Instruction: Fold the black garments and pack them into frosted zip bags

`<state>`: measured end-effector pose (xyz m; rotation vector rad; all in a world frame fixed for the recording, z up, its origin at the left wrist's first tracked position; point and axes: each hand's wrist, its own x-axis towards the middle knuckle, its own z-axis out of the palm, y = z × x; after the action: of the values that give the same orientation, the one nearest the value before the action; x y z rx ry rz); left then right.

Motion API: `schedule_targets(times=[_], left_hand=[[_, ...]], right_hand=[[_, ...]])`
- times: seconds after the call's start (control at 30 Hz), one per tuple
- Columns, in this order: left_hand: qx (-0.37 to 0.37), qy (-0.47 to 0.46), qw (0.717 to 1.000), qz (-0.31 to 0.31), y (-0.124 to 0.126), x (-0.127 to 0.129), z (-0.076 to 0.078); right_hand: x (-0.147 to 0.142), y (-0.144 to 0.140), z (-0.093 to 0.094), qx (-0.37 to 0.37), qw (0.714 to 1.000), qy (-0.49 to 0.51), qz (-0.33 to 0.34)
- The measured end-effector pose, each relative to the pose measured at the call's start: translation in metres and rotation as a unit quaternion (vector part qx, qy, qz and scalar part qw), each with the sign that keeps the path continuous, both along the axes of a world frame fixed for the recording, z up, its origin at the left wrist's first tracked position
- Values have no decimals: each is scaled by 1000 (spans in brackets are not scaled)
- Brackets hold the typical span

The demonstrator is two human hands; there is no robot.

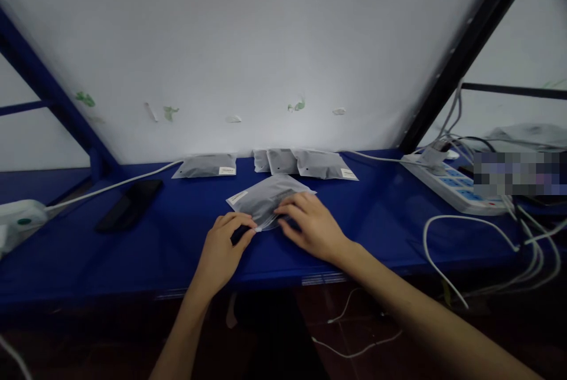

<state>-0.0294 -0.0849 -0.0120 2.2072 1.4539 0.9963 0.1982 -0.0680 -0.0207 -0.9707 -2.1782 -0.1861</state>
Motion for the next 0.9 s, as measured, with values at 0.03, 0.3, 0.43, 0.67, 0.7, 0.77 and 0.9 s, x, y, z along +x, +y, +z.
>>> schedule_targets(times=[0.03,0.3,0.43,0.67,0.7,0.77,0.9], left_hand=[[3,-5,1000,-1,0,0,0],[16,-93,995,28,2,-5,-5],[1,-129,991,37,2,-7,-6],[-4,-148,988,43,1,-7,-4],[0,-159,986,48,1,-8,-5],[3,-194,978,77,1,-10,-8],[-11,-267,951,154,0,-17,-15]], right_hand=[[-9,-4,2,3,999,-29,17],[-54,-5,4,77,992,-92,-34],[-57,-3,5,85,992,-88,-34],[-61,-8,9,89,992,-86,-25],[-60,-8,10,95,991,-94,-27],[-56,-8,13,108,988,-108,-32],[-28,-4,16,126,982,-139,-24]])
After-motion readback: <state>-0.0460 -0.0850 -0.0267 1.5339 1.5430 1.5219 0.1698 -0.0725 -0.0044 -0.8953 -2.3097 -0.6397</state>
